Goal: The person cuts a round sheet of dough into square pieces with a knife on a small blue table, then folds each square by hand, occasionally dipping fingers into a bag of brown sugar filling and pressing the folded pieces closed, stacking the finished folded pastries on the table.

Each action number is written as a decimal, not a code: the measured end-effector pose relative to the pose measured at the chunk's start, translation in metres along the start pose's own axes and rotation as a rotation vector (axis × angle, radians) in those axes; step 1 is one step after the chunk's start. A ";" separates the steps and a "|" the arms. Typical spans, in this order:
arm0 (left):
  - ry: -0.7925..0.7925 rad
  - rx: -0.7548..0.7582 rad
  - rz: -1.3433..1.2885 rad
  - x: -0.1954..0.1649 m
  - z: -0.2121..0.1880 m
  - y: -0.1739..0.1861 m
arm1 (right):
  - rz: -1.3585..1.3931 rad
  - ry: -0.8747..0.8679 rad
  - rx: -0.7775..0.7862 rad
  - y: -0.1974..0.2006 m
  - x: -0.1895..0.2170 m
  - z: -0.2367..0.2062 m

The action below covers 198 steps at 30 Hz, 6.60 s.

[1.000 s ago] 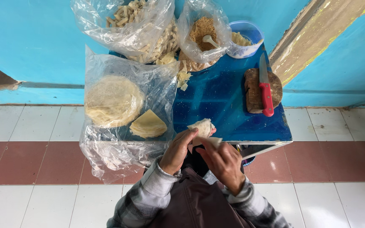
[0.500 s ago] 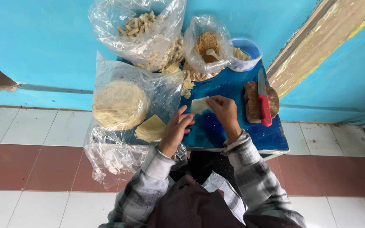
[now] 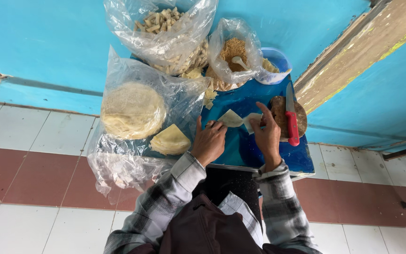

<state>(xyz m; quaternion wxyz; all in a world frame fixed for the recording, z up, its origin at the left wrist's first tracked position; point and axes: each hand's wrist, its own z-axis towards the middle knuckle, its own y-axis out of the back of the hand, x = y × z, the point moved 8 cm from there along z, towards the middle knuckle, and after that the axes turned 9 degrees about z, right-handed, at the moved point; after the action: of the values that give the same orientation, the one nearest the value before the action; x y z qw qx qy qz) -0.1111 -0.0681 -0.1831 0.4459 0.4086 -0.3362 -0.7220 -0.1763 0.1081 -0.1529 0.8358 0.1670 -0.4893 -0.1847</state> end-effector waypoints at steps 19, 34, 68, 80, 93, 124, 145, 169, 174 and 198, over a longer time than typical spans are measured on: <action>-0.015 -0.190 -0.041 0.002 -0.034 0.028 | -0.553 0.624 0.167 -0.050 0.061 -0.034; -0.083 -0.138 0.011 -0.011 -0.064 0.018 | -0.681 0.641 0.228 -0.064 0.064 -0.043; 0.248 -0.549 0.109 0.079 -0.152 0.115 | 0.546 -0.132 0.719 -0.192 0.086 -0.039; 0.452 -0.221 -1.604 0.078 -0.101 0.041 | 0.409 0.201 0.260 -0.114 0.116 -0.035; 0.392 0.020 -1.657 0.000 -0.070 0.012 | 0.769 -0.275 0.322 -0.030 0.031 -0.080; 0.289 -0.584 -0.492 0.018 -0.019 0.055 | 0.150 0.148 0.301 -0.041 0.059 0.003; 0.002 -0.203 0.095 -0.011 -0.026 0.005 | -0.078 0.257 0.316 -0.037 0.023 -0.014; 0.361 -0.844 -0.285 0.103 -0.170 0.148 | -0.001 0.376 0.587 -0.157 0.174 -0.063; 0.211 -0.705 -0.101 0.088 -0.160 0.127 | 0.037 0.331 0.691 -0.169 0.159 -0.047; 0.229 -0.581 0.207 0.072 -0.146 0.114 | 0.827 -0.393 0.318 -0.150 0.041 -0.005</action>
<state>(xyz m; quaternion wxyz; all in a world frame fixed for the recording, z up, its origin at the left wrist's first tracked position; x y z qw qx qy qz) 0.0411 -0.1948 -0.1711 0.6498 0.3066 -0.1036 -0.6878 -0.1750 -0.0419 -0.1928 0.6951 0.0460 -0.6854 0.2120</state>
